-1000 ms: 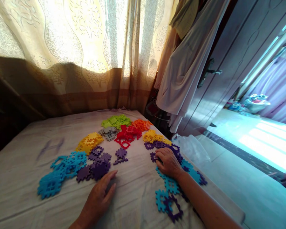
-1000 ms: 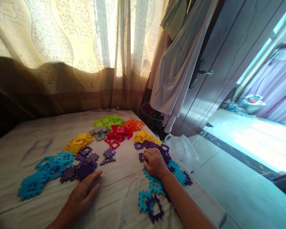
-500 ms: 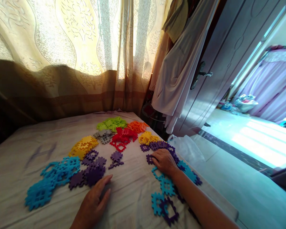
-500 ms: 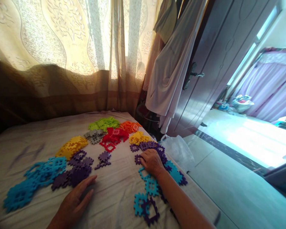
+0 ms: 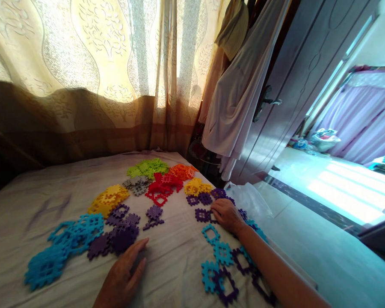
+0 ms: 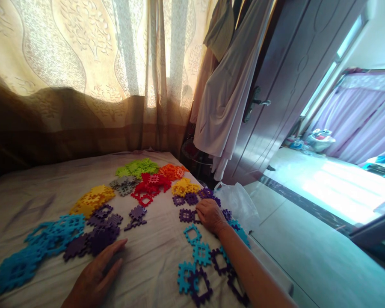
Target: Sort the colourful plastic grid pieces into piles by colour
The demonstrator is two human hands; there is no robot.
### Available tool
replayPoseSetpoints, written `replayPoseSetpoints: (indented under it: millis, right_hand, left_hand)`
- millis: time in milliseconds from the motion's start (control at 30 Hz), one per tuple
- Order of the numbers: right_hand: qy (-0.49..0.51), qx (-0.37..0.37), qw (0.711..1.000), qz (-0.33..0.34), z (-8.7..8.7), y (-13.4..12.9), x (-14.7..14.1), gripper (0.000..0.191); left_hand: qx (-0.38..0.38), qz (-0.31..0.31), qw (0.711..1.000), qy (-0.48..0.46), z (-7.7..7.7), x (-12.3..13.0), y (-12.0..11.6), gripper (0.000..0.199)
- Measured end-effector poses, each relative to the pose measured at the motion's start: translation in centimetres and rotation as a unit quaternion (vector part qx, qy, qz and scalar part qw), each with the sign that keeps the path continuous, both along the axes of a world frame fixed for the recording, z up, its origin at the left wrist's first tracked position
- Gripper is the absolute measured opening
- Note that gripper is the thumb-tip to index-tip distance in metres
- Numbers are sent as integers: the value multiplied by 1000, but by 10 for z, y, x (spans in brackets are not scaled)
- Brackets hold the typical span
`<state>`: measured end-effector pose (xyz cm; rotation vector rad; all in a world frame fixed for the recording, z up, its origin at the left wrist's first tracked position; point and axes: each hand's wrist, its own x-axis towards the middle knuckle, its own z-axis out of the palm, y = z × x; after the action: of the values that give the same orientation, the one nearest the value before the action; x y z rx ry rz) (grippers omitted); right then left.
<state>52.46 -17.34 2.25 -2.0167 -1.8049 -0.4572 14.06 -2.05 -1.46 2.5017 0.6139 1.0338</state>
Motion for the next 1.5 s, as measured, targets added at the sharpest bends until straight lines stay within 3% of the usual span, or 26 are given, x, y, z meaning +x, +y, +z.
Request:
replayPoseSetpoints:
  millis: [233,333,500,700,1000,1100,1200,1267,1367,1500]
  right_hand:
    - [-4,19,998,-52,2,0,0,27]
    - [1,12,991,-133,7,10,4,31]
    - [45,-93,954,-283,12,27,10,43]
    - [69,-137,937,-312,10,28,8,35]
    - [55,-103,906,-406,23,7,78,35]
    - [44,-59,936,-345,21,15,68,33]
    - [39,-48,979,-196,10,31,33,30]
    - [29,-51,990,-129,1,40,8,32]
    - [23,-57,992,-112,-6,44,-15,38]
    - [32,-55,993,-104,-4,37,-13,27]
  left_hand:
    - [28,1,1000,-6,4,1,-1,40]
    - [28,-5,1000,-5,6,1,-1,40]
    - [8,0,1000,13,7,1,-3,38]
    - [31,-2,999,9,10,1,-5,38]
    - [72,0,997,4,14,3,-6,37]
    - [76,1,997,5,15,4,-5,37]
    - [68,-2,998,9,15,3,-6,37]
    - [64,-3,998,11,15,3,-6,37]
    - [68,1,998,12,15,3,-7,36]
    - [64,-3,998,9,15,3,-7,38]
